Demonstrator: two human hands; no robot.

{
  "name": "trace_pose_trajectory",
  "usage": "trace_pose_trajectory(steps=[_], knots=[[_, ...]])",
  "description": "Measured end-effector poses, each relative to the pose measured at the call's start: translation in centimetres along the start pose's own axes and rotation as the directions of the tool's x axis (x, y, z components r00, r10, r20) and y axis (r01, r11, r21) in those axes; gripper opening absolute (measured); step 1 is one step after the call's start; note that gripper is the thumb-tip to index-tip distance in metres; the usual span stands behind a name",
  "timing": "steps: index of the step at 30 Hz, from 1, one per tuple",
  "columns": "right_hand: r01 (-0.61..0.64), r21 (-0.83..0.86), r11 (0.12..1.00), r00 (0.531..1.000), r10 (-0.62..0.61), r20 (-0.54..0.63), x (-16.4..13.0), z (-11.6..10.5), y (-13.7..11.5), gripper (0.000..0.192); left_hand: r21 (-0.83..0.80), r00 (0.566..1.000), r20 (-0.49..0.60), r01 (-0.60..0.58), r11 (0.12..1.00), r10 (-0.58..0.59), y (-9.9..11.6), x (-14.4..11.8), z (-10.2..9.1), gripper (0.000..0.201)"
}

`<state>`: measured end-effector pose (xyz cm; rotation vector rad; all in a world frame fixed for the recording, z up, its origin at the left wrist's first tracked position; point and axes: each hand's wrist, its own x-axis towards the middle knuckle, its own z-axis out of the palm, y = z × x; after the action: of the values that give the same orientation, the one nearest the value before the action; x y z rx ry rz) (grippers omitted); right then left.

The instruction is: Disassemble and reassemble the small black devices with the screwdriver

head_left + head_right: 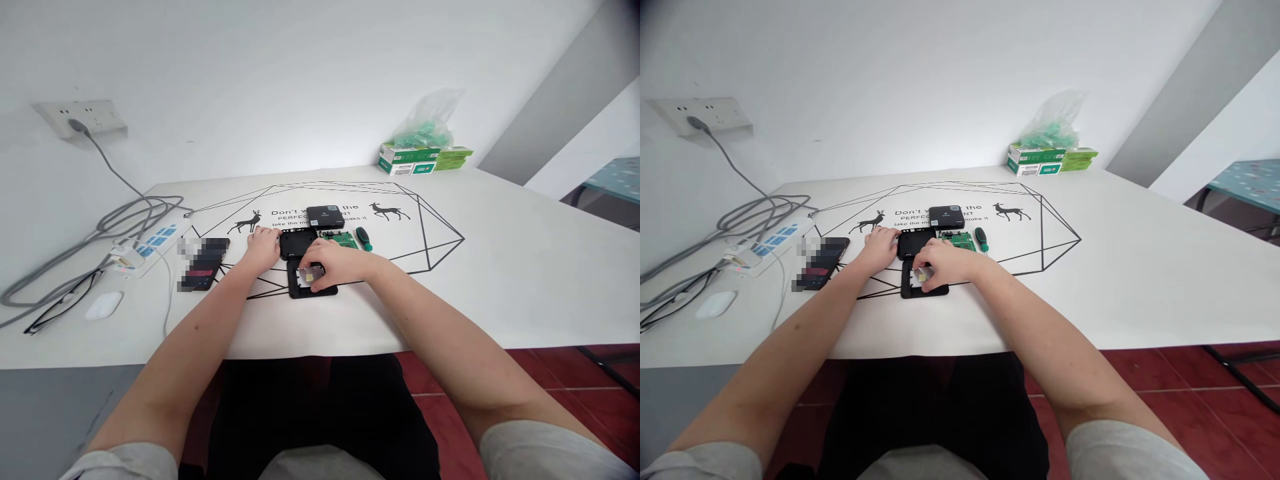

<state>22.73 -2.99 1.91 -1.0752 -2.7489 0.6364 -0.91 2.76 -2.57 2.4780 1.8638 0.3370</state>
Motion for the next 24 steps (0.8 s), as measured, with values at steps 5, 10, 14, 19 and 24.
trace_pose_trajectory(steps=[5, 10, 14, 19, 24], knots=[[-0.001, 0.011, 1.000, 1.000, 0.002, -0.031, 0.1, 0.1, -0.4, 0.036, -0.004, 1.000, -0.004, 0.007, 1.000, -0.007, -0.1, 0.2, 0.1, 0.042], [-0.059, 0.123, 0.991, 0.994, 0.069, -0.081, -0.7, -1.0, 0.1, 0.048, -0.010, 1.000, 0.010, 0.016, 1.000, -0.016, -0.2, 0.2, 0.1, 0.042], [-0.173, 0.129, 0.976, 0.985, 0.175, 0.002, -2.0, -2.3, 1.3, 0.057, -0.004, 1.000, 0.025, 0.013, 1.000, -0.013, -0.1, 0.1, 0.0, 0.044], [-0.328, 0.056, 0.943, 0.942, 0.322, 0.095, -2.6, -2.6, 2.6, 0.062, -0.008, 0.999, 0.037, 0.014, 1.000, -0.014, 0.0, 0.0, -0.1, 0.047], [-0.333, -0.006, 0.943, 0.931, 0.330, 0.156, -2.6, -2.6, 3.3, 0.047, -0.020, 0.999, 0.046, 0.008, 1.000, -0.007, 0.0, 0.1, 0.0, 0.049]])
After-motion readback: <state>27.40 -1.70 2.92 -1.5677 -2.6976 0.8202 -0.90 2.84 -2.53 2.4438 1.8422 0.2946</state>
